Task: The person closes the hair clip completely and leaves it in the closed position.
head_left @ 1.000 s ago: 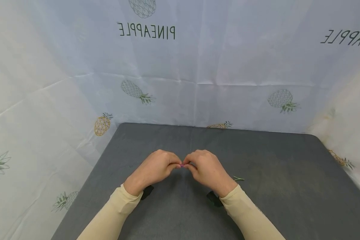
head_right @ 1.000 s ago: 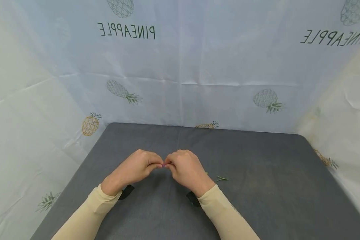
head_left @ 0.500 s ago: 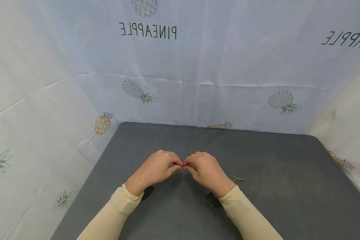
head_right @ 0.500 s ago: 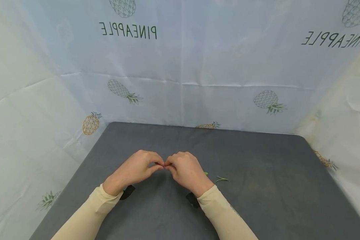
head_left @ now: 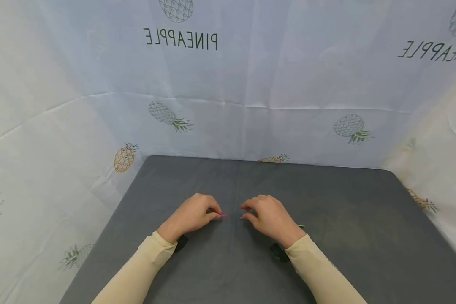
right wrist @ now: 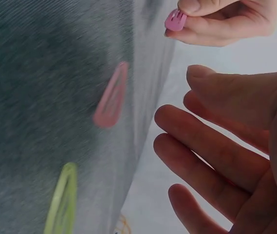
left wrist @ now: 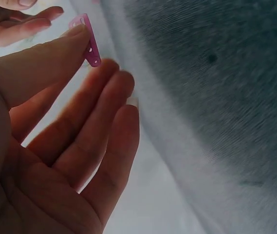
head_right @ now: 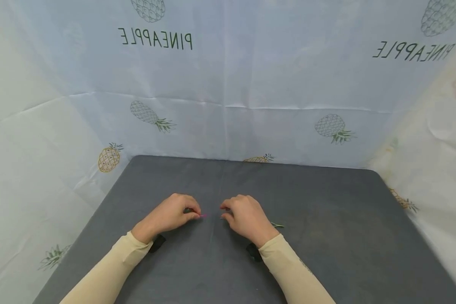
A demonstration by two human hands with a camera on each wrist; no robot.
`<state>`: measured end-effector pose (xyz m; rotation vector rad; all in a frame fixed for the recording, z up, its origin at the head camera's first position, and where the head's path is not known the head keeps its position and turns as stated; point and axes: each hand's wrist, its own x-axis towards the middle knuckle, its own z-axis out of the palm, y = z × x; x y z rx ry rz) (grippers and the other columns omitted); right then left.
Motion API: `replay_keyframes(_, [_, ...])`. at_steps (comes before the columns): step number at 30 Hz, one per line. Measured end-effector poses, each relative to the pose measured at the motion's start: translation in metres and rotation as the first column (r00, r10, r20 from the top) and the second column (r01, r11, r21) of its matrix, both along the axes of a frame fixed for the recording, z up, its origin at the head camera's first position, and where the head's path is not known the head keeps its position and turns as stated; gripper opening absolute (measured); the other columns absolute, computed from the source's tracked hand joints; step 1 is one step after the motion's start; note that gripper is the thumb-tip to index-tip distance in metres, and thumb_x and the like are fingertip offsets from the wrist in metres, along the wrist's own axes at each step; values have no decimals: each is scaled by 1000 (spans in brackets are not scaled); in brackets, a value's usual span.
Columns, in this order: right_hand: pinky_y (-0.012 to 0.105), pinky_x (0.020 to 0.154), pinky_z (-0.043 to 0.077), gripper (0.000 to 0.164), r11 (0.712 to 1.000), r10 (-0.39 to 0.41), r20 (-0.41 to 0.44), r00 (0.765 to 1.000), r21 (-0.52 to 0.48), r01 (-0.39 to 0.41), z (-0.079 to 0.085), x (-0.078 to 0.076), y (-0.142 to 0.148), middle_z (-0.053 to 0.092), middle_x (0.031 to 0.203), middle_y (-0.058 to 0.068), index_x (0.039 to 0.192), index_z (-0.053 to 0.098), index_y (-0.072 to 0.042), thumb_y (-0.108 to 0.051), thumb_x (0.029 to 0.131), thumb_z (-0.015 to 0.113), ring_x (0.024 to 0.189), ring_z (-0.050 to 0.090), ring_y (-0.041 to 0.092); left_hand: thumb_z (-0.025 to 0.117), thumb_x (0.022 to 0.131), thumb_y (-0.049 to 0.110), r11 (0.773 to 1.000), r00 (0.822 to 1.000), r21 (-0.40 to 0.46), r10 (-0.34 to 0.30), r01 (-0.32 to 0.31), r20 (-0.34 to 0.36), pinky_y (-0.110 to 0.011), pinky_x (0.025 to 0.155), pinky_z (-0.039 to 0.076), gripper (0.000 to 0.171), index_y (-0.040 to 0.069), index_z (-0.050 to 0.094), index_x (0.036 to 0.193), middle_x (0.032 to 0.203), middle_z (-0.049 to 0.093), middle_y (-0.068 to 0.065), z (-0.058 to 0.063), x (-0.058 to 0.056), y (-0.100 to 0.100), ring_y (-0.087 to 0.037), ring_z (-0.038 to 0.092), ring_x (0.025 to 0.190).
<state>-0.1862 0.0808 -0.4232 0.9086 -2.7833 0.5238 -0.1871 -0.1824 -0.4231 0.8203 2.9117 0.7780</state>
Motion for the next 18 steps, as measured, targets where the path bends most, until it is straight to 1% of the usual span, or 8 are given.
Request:
replay_keyframes(5, [39, 86, 61, 19, 999, -25, 11, 1000, 19, 25, -6, -1, 8, 82, 102, -5, 110, 85, -19, -23, 92, 88, 92, 74, 16, 83, 96, 17, 999, 999, -21, 30, -30, 31, -41, 89, 62, 5, 18, 87, 99, 118, 78, 1, -10, -3, 2, -21, 75, 110])
replay_keyframes(7, [38, 85, 62, 18, 999, -34, 8, 999, 29, 34, -8, -1, 11, 81, 101, -5, 110, 85, -20, -23, 92, 88, 92, 74, 15, 83, 97, 19, 998, 997, -24, 53, -51, 54, -43, 90, 62, 5, 19, 87, 98, 126, 77, -1, -13, -2, 2, -26, 74, 116])
replay_keyframes(10, [38, 84, 62, 17, 998, -45, 1, 999, 41, 45, -11, -2, 14, 81, 99, -5, 108, 85, -20, -22, 91, 89, 91, 74, 15, 83, 97, 20, 997, 995, -24, 73, -71, 69, -46, 91, 61, 5, 17, 87, 95, 135, 74, -5, -16, -3, 2, -31, 72, 123])
replay_keyframes(13, [38, 83, 61, 16, 997, -50, 1, 999, 56, 49, -13, -3, 17, 81, 98, -5, 107, 85, -20, -22, 91, 89, 89, 73, 15, 84, 96, 21, 996, 993, -31, 89, -87, 75, -48, 95, 61, 4, 17, 87, 96, 137, 73, -5, -16, -4, 4, -32, 70, 126])
replay_keyframes(15, [38, 82, 61, 15, 997, -44, 5, 999, 66, 43, -14, -4, 19, 81, 96, -5, 106, 86, -19, -22, 91, 89, 88, 73, 15, 84, 96, 20, 995, 992, -41, 98, -95, 74, -49, 98, 60, 4, 18, 86, 99, 136, 73, -5, -16, -5, 6, -31, 70, 127])
replay_keyframes(18, [38, 82, 61, 14, 996, -40, 21, 999, 78, 38, -17, -6, 20, 81, 96, -3, 105, 86, -17, -21, 92, 88, 87, 73, 16, 84, 96, 20, 993, 993, -55, 103, -100, 57, -50, 101, 59, 10, 17, 85, 106, 133, 74, -5, -14, -5, 12, -30, 71, 125])
